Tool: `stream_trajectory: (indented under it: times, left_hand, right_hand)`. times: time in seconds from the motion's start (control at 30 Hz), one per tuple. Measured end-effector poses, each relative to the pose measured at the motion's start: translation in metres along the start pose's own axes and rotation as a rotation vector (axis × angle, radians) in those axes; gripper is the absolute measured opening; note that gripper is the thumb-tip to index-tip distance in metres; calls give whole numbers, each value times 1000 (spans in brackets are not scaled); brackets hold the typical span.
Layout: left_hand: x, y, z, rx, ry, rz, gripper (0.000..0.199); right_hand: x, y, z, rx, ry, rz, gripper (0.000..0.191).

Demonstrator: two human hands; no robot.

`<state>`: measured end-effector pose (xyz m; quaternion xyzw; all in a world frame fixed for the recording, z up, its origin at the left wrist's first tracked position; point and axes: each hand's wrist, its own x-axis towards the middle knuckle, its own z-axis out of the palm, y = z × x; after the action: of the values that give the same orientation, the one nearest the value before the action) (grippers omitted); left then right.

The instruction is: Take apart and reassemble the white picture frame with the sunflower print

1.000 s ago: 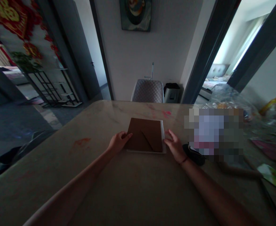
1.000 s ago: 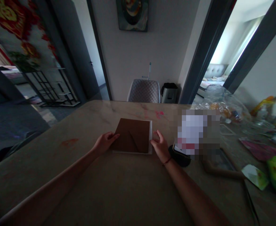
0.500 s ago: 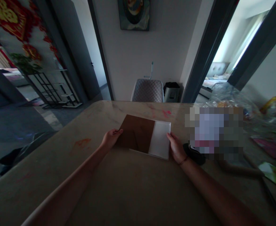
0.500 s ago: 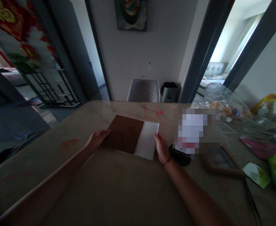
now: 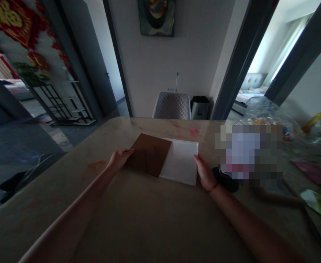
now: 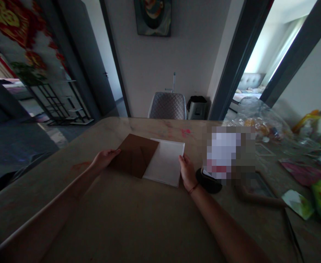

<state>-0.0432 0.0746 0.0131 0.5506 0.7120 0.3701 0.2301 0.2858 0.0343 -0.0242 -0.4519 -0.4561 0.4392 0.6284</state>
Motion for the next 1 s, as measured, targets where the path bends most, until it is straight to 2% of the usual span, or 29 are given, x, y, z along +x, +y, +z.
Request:
stream_trajectory:
  times: [0.2, 0.43, 0.63, 0.77, 1.0]
  left_hand:
    - [8, -4, -14, 105, 36, -1, 40]
    - [12, -11, -34, 234, 103, -27, 41]
    - [13, -14, -56, 391, 146, -91, 43]
    - [14, -15, -61, 463, 159, -110, 46]
    - [13, -24, -63, 536, 95, -148, 38]
  right_hand:
    - [0, -1, 0, -44, -9, -27, 33]
    - [-1, -1, 1, -16, -18, 15, 38]
    - [-4, -6, 3, -163, 2, -68, 33]
    - [-4, -6, 3, -217, -24, -74, 34]
    - [-2, -3, 1, -232, -12, -39, 35]
